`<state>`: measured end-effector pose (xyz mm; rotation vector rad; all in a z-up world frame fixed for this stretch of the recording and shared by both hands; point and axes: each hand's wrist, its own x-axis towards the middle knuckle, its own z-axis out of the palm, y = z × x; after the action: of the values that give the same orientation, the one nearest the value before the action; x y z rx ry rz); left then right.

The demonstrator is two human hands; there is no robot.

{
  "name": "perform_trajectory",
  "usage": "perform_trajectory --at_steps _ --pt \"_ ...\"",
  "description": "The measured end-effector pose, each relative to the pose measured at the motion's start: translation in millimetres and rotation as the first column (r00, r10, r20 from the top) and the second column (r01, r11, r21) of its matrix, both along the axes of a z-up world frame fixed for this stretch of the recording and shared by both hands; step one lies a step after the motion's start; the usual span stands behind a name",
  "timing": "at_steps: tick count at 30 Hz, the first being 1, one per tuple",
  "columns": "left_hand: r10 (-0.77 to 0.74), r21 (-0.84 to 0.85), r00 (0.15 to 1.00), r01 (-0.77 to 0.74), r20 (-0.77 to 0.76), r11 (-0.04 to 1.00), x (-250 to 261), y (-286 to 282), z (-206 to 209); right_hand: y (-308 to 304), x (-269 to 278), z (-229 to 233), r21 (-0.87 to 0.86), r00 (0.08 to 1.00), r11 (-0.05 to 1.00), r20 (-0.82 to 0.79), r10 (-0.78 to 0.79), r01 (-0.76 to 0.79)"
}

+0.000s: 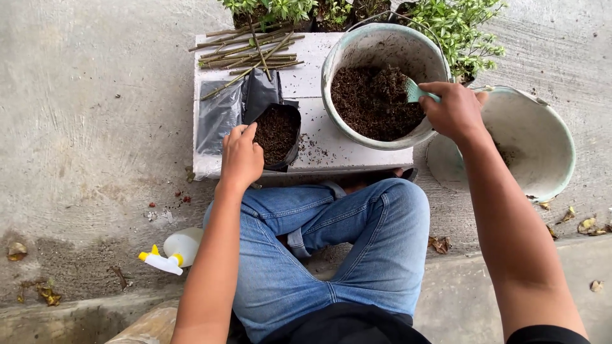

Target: Filling a nursery bag with soil using a spoon and planting a plant cutting.

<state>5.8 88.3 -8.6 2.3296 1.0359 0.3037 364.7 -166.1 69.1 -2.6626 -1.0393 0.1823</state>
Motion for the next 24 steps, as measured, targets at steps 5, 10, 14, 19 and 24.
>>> perform_trajectory --at_steps 5,10,14,19,24 --pt "-0.026 -0.084 0.999 0.030 0.046 0.996 -5.2 -2.1 28.6 -4.5 -3.5 7.3 0.062 0.996 0.998 -0.085 0.005 0.000" --pt "-0.053 -0.089 0.997 0.059 0.061 0.994 -7.2 -0.6 28.5 -2.9 -14.1 10.2 0.087 0.993 0.995 -0.102 0.060 -0.051" --pt "-0.043 -0.096 0.998 0.047 0.047 0.994 -21.0 -1.9 29.7 16.7 -45.4 9.9 0.082 0.980 0.988 -0.137 0.144 -0.133" --pt "-0.051 -0.087 0.998 0.055 0.046 0.995 -22.1 0.9 40.5 41.5 -86.6 21.4 0.094 0.960 0.972 -0.161 0.228 -0.215" --pt "-0.081 -0.084 0.996 0.085 0.048 0.993 -15.1 -2.6 51.1 60.6 -128.8 34.5 0.101 0.939 0.956 -0.183 0.290 -0.275"
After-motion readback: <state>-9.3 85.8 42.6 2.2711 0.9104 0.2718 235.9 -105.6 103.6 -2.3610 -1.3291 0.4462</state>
